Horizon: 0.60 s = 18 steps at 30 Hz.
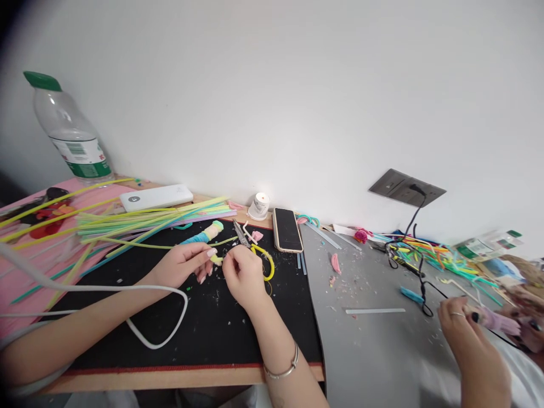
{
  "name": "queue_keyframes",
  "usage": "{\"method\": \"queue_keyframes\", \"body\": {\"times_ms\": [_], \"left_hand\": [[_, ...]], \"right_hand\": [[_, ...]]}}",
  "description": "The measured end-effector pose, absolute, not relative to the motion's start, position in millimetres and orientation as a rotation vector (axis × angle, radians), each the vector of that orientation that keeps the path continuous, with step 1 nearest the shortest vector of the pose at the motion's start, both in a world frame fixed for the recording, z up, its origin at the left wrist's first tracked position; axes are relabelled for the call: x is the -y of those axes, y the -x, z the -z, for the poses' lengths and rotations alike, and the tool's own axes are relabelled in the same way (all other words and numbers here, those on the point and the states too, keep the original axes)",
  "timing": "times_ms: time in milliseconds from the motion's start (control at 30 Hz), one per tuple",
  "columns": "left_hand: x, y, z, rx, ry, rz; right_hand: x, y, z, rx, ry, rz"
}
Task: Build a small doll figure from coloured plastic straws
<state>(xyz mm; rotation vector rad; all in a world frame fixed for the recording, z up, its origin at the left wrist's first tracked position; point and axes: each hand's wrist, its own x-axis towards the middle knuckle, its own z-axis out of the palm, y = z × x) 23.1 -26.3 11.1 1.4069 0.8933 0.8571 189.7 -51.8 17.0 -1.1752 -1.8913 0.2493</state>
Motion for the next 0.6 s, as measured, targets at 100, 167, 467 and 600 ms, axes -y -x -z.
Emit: {"method": "queue_keyframes", "body": {"times_ms": [100,167,467,600], "left_hand": [[28.0,-24.1,-13.4,-0.889,-1.381,-0.854],[28.2,-24.8,-14.3,-0.89,-1.349,-0.853],[28.5,-26.0,-15.5,-0.858,-1.326,-0.852],[30.0,-25.1,-15.8,-0.836,-1.43,-0.91]], "right_hand": [[51.1,-190.2,-17.8,1.889,1.207,-0.259],[50.7,-190.6,-17.6,1.888,1.211,-0.257],[51.0,-192.2,-18.2,1.849,1.235,-0.422],[50.0,-193.3,-20.9,1.761,1.316,-0.643]]}}
